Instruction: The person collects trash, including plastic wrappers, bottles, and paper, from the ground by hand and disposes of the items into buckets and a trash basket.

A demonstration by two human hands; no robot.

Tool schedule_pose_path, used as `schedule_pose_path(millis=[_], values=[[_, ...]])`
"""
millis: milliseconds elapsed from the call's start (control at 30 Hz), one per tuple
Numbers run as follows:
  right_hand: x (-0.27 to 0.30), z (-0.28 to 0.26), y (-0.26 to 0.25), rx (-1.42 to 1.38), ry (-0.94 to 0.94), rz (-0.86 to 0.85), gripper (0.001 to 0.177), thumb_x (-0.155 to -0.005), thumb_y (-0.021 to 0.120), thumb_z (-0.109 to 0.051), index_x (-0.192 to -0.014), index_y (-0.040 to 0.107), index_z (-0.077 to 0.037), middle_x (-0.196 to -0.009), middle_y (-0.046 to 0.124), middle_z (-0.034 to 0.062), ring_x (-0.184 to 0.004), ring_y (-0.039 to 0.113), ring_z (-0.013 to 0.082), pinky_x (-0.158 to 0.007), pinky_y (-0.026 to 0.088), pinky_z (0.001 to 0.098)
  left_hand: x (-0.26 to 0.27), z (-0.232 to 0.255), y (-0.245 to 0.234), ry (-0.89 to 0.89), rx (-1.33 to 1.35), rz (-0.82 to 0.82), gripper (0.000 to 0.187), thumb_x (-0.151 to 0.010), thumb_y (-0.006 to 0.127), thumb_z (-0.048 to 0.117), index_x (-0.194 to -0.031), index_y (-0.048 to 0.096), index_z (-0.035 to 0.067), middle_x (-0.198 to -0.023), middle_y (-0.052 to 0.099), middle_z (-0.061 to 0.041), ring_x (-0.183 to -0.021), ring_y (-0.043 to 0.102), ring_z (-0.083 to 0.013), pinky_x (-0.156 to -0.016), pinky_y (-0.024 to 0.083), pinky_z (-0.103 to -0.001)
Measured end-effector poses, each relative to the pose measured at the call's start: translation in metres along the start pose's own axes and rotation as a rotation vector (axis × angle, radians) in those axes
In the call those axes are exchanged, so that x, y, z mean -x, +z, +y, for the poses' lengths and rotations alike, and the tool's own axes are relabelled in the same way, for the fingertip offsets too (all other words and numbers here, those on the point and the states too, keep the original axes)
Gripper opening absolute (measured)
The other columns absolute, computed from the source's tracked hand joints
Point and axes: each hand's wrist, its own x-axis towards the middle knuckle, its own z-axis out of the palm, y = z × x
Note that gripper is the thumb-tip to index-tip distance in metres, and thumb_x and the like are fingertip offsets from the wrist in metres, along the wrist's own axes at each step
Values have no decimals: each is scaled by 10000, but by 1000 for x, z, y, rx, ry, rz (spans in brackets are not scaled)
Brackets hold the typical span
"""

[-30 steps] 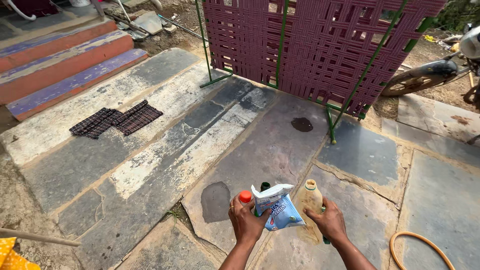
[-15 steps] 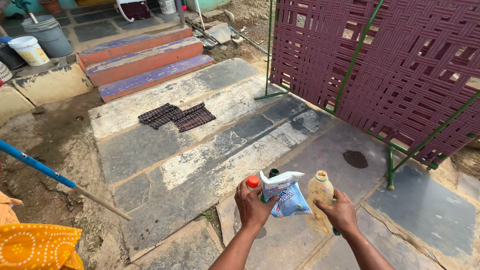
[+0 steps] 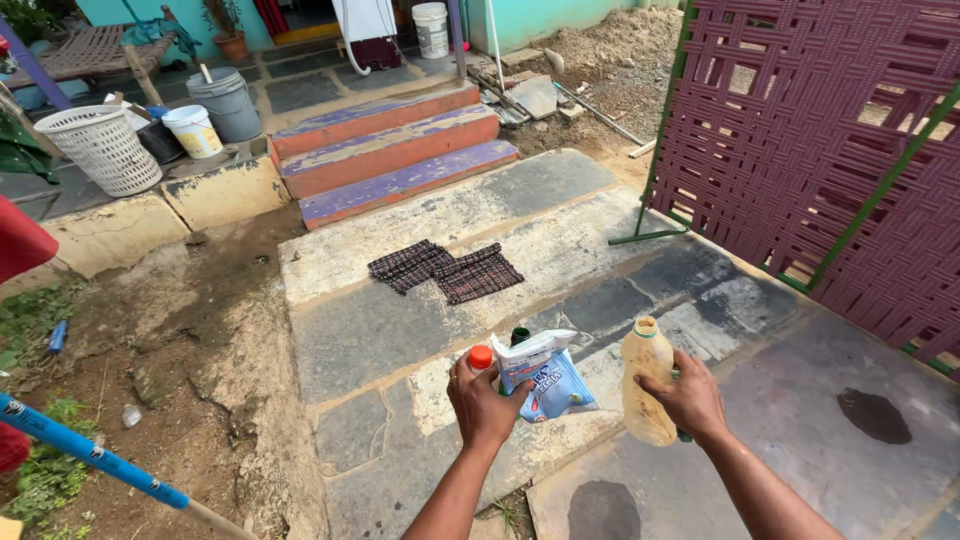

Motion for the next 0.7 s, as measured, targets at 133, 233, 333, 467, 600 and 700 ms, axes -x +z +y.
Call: schedule_pose_path(millis=[133,233,333,467,600,700], values=[[-45,-57,43,-10,-82,-23,712,-706,869,-457,-1286,677,-91,-1203,677,161,-1164,636,332,-1005,498,454,-46,-41,-25,-31,-31,78,505,-647,929,391,-1012,806,64,-1326,499,-153,-1305,432,-333,-1120,334,-506],[-68,-101,69,-9,-136,-69,723,-708,857,-478,-1299,671,-107,-1196,688,143,-1162,648,318,-997,511,449,-75,-65,-41,-99,-37,89,494,-647,929,387,-989,804,53,-1334,506,-127,-1314,440,-309,-1129,325,-506],[-93,-142,96,-20,-153,-121,719,-716,855,-482,-1301,670,-107,-1222,674,146,-1147,662,321,-976,525,455,-99,-95,-54,-85,-53,147,495,-645,929,373,-1005,808,55,-1316,509,-143,-1311,434,-331,-1110,332,-511],[-123,-186,145,-13,-225,-168,704,-716,863,-481,-1282,682,-105,-1220,676,143,-1157,655,327,-979,519,463,-126,-137,-66,-149,-112,174,512,-641,928,382,-1015,801,56,-1328,513,-142,-1310,444,-325,-1111,329,-511],[-169,-229,204,-7,-279,-222,710,-705,875,-469,-1273,683,-90,-1193,686,168,-1119,674,338,-967,531,470,-171,-176,-70,-191,-151,202,485,-646,927,375,-1005,806,73,-1315,515,-145,-1318,435,-327,-1120,304,-528],[-211,-259,244,-46,-336,-244,689,-699,881,-449,-1245,701,-69,-1178,698,186,-1100,689,340,-972,539,465,-217,-199,-69,-213,-160,219,489,-643,925,367,-1015,802,76,-1316,520,-141,-1308,445,-318,-1136,307,-522]])
